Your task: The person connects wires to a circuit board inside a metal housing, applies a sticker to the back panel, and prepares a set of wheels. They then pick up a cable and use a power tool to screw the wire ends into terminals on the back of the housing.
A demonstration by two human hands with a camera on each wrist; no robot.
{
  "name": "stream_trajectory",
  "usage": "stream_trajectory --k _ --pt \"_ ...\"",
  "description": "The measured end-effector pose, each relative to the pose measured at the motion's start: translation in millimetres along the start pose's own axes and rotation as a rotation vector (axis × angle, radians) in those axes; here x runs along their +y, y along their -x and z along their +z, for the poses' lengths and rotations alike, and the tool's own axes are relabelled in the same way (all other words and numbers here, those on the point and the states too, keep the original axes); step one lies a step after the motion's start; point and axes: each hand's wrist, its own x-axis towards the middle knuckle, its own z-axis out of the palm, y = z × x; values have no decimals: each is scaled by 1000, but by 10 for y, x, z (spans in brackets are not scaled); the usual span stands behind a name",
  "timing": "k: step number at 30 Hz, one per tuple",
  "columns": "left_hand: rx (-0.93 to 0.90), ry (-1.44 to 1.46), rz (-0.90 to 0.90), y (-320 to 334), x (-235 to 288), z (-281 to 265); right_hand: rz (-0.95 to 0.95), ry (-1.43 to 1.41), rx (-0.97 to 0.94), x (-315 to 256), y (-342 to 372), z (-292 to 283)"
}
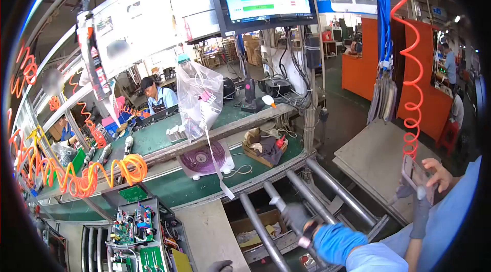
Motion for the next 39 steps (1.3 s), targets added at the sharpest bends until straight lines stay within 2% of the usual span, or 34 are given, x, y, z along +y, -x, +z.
stream_trajectory --k 1,2,3,5,6,7,8,9,10,11,12,13,14,15,16,18,21,24,27,28,32,37,39 --pt "58 -6 66 74 92 -76 -10 -195 -151 -298 304 298" --pt "87 -116 66 196 454 -220 8 -377 -300 -600 611 594" --pt "119 -228 64 339 858 -388 554 -1138 -510 -1178 946 356" --pt "318 -342 303 634 1249 -674 504 -1147 -909 -1563 1322 722" --pt "461 -485 398 801 1336 -876 231 -1184 -733 -1830 1504 680" --pt "647 -562 467 891 1229 -1060 233 -1196 -748 -2150 1597 364" --pt "776 -524 430 931 1073 -1372 262 -1183 -822 -2281 1610 372" --pt "866 -719 380 1008 1111 -1638 292 -1168 -909 -2380 1652 414" --pt "923 -713 333 1071 1126 -1819 189 -1103 -861 -2471 1675 332" --pt "999 -751 230 1146 894 -2029 92 -1048 -826 -2580 1701 203" --pt "1021 -642 347 1168 672 -2187 46 -1031 -771 -2700 1738 54" --pt "934 -803 323 1266 436 -2446 99 -1072 -799 -2817 1788 -87" --pt "855 -548 47 1398 499 -2457 41 -1082 -761 -2868 1867 -21" --pt "839 -741 227 1454 425 -2494 24 -1135 -720 -2997 1942 -108" --pt "805 -790 214 1512 553 -2412 14 -1149 -694 -3123 2025 -178" --pt "820 -814 364 1588 527 -2347 -10 -1189 -606 -3457 2196 -259" --pt "739 -808 549 1759 455 -2412 -64 -1210 -455 -3986 2461 -305" --pt "700 -851 675 1800 417 -2487 -52 -1246 -279 -4475 2629 -296" --pt "648 -876 763 1888 303 -2570 -68 -1244 -137 -4758 2745 -136" --pt "614 -815 727 1925 269 -2574 -70 -1230 -98 -4828 2764 -90" --pt "567 -783 775 1942 194 -2645 -95 -1160 8 -4987 2733 26" --pt "586 -761 817 1887 91 -2656 -234 -1105 138 -5061 2574 231" --pt "601 -774 845 1885 86 -2648 -196 -1150 127 -5044 2542 290"
